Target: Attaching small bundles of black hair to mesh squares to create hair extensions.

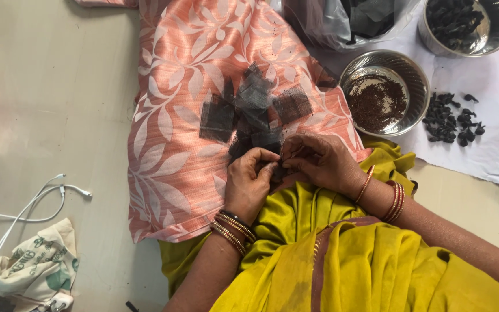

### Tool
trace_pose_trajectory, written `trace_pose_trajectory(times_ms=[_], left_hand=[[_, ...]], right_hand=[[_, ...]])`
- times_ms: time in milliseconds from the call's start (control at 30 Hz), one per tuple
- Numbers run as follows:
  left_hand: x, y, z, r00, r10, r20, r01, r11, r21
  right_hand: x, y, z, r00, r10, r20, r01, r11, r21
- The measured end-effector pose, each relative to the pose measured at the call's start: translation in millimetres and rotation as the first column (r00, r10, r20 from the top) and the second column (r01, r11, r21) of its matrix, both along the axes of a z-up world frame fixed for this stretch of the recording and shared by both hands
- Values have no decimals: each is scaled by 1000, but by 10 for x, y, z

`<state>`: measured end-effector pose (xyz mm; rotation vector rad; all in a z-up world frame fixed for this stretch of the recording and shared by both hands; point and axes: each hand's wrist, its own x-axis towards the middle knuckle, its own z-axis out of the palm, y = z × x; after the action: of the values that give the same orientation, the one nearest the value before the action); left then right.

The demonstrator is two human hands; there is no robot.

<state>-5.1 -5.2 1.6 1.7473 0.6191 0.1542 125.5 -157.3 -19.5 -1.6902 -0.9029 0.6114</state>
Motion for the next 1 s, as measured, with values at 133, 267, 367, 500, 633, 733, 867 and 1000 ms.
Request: trace_pose_trajectory(times_ms=[133, 267, 367, 500, 633, 733, 867, 1000], left_hand=[[55, -18, 76, 1000, -1, 30, -1, 998, 60], [34, -39, 36, 999, 46, -1, -40, 866, -498], [-16, -6, -24, 998, 30, 48, -20, 981, -193], [-22, 3, -72, 996, 47, 72, -42, 997, -64], [13, -3, -47, 995, 77, 65, -77, 997, -6], [9, 7, -83, 994, 102, 41, -99, 993, -62], [2, 18, -135, 983, 145, 111, -104, 944, -312], [16, 28, -92, 987, 153, 43, -137, 955, -263]], right_hand=[[51, 10, 18, 1000, 3, 7, -4, 995, 98], [40, 8, -45, 999, -6, -38, 11, 993, 121], [43, 4, -68, 990, 1, -138, 12, 996, 90], [4, 6, -21, 995, 3, -103, 4, 998, 64], [-1, 8, 64, 992, 40, 118, -49, 996, 68], [-17, 0, 75, 979, 67, 193, -78, 996, 48], [-15, -9, 131, 980, 113, 164, -113, 994, -9], [-19, 15, 237, 968, 152, 201, -151, 988, -18]])
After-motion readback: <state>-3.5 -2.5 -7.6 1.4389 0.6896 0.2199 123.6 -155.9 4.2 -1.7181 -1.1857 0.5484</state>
